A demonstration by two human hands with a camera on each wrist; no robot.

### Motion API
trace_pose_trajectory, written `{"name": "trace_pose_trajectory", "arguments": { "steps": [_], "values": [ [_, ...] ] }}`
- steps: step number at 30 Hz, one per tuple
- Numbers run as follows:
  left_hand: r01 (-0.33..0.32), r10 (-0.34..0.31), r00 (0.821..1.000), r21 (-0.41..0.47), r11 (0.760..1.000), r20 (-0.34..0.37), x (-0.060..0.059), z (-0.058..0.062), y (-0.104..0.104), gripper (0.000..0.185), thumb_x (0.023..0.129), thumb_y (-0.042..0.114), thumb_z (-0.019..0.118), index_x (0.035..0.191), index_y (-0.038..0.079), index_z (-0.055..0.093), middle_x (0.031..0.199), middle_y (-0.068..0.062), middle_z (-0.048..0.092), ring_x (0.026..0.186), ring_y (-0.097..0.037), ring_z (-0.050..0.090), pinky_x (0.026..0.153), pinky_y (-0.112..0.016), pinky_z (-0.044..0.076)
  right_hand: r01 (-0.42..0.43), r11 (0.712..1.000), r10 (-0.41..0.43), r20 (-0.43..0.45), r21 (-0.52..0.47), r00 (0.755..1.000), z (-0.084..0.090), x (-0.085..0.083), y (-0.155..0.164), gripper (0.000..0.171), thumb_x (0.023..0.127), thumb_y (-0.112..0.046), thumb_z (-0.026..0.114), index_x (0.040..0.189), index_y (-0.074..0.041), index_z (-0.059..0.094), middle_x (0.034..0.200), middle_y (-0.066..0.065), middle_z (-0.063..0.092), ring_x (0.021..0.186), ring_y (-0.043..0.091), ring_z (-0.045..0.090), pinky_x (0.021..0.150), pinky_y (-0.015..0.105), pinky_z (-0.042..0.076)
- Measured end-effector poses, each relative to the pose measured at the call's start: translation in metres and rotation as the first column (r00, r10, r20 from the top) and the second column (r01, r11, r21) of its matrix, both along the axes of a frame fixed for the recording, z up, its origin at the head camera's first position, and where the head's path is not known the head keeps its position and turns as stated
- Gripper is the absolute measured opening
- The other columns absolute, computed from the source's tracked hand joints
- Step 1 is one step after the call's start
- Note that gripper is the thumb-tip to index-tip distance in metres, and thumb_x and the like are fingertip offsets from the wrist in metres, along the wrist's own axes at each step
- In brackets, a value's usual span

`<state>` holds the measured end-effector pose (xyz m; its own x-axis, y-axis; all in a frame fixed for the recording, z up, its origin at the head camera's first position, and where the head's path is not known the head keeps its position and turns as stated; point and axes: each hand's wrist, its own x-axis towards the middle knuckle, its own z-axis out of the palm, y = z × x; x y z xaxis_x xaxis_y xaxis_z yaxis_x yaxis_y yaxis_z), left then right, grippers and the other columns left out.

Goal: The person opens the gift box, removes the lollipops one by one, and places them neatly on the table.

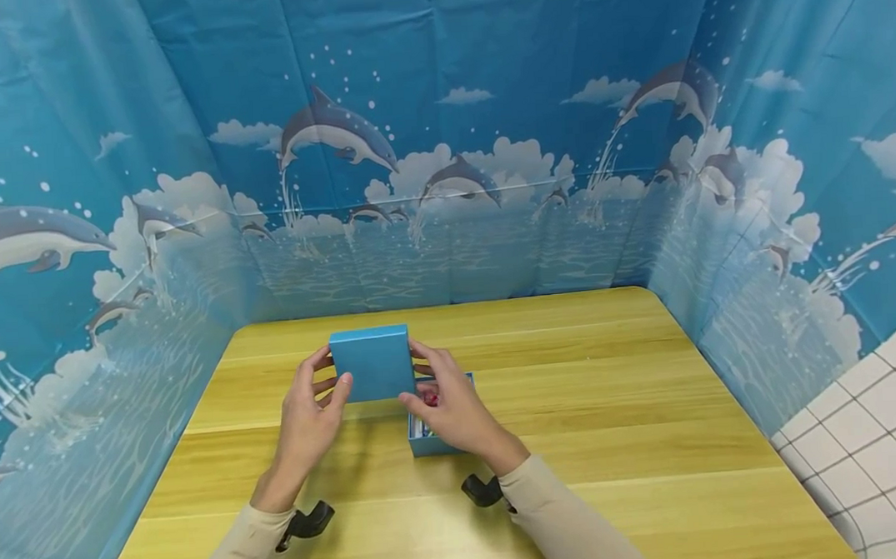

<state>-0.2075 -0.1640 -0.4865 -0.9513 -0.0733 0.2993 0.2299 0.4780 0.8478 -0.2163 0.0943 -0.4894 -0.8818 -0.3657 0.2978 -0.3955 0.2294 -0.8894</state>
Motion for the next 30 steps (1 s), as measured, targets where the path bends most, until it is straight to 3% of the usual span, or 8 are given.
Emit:
{"name": "trace_pose_trajectory", "arguments": {
  "steps": [5, 15, 23, 30],
  "values": [
    [-0.014, 0.015, 1.0, 0.024, 1.0, -0.015, 0.001, -0.001, -0.006, 0.06, 0.118, 0.03, 0.072, 0.172, 0.012, 0.052, 0.16, -0.02, 0.064, 0.133, -0.048, 0.08, 0.116, -0.068, 0.064, -0.006, 1.0, 0.006, 0.002, -0.009, 1.0, 0.001, 0.001, -0.005, 0.082, 0.113, -0.01, 0.078, 0.184, -0.017, 0.036, 0.178, 0.02, 0.045, 0.158, 0.045, 0.06, 0.124, 0.061, 0.061],
    [-0.049, 0.05, 0.998, 0.033, 0.998, -0.033, 0.004, -0.006, -0.017, 0.049, 0.119, 0.039, 0.071, 0.161, 0.015, 0.062, 0.158, -0.016, 0.072, 0.12, -0.04, 0.086, 0.102, -0.059, 0.072, -0.029, 0.999, 0.03, 0.044, -0.028, 0.999, 0.002, 0.005, -0.01, 0.071, 0.115, -0.014, 0.076, 0.178, -0.015, 0.043, 0.182, 0.012, 0.048, 0.156, 0.041, 0.064, 0.12, 0.06, 0.063],
    [-0.065, 0.065, 0.998, 0.053, 0.996, -0.001, 0.003, -0.007, -0.024, 0.05, 0.117, 0.045, 0.074, 0.151, 0.011, 0.061, 0.152, -0.019, 0.07, 0.118, -0.043, 0.087, 0.102, -0.057, 0.073, -0.064, 0.997, 0.067, 0.087, -0.042, 0.994, 0.0, 0.008, -0.016, 0.069, 0.118, -0.017, 0.072, 0.178, -0.01, 0.038, 0.185, 0.016, 0.043, 0.166, 0.043, 0.054, 0.131, 0.062, 0.055],
    [-0.09, 0.089, 0.996, 0.047, 0.995, 0.022, 0.005, -0.008, -0.031, 0.049, 0.116, 0.044, 0.075, 0.143, 0.006, 0.06, 0.141, -0.022, 0.069, 0.117, -0.047, 0.086, 0.1, -0.057, 0.073, -0.071, 0.997, 0.075, 0.126, -0.037, 0.989, -0.004, 0.01, -0.025, 0.072, 0.122, -0.032, 0.066, 0.183, -0.012, 0.033, 0.186, 0.019, 0.039, 0.169, 0.043, 0.051, 0.136, 0.055, 0.051]
  ]
}}
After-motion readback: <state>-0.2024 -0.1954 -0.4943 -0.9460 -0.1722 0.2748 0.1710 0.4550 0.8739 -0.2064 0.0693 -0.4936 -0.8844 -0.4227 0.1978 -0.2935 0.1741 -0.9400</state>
